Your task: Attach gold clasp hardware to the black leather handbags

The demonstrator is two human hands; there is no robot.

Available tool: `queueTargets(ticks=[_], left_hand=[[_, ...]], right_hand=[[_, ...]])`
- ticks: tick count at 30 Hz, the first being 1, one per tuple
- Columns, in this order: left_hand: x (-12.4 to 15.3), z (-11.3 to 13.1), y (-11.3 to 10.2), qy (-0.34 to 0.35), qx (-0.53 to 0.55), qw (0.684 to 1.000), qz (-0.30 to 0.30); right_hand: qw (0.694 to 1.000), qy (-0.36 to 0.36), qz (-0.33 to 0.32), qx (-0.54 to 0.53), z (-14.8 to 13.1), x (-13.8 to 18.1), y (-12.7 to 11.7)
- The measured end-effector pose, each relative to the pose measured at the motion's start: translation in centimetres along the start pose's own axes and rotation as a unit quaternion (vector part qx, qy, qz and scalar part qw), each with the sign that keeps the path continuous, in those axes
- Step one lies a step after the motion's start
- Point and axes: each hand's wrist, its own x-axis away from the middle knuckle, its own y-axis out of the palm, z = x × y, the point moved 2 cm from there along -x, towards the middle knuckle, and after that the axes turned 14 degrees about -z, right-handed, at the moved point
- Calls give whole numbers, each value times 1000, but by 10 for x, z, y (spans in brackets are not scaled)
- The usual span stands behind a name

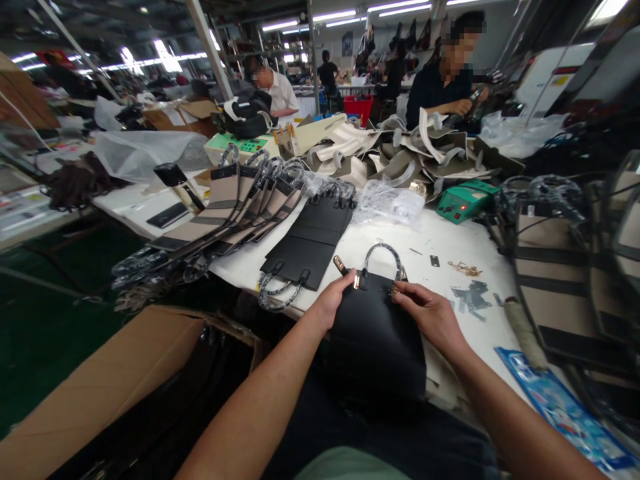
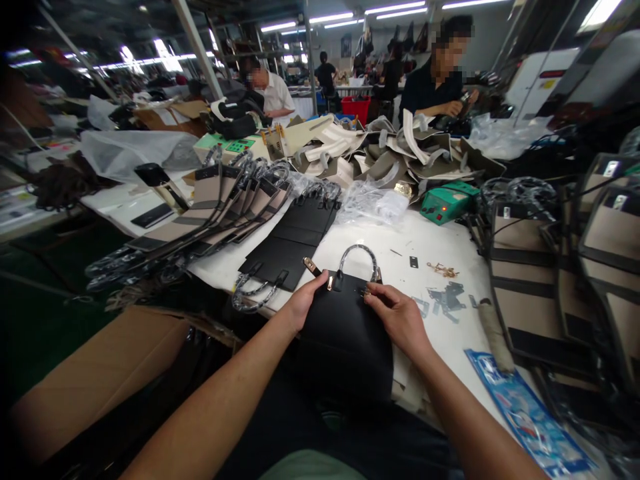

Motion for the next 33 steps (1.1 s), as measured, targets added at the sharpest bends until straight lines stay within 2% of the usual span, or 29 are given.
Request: queueTargets(ticks=[3,7,10,16,24,26,33], left_hand=[[0,1,-4,39,-20,999,11],[0,1,-6,55,-19,998,-8],[0,1,-7,55,-8,998,-29],[-1,0,-11,44,12,997,-56],[-3,-1,-16,7,39,997,-73],[-3,-1,-16,11,41,996,-73],[-3,-1,-14,1,61,995,-81]], right_hand=[[987,-73,-14,139,-18,-7,-8],[958,-117,-102,241,-39,-20,-13],[939,-127,-156,280,-47,-30,-14],[903,-135,-210,348,-50,-42,-13],[863,-118,-217,440,-44,-51,-2],[861,-116,-220,444,-42,-52,0],[882,-122,-235,389,-41,-48,-2]])
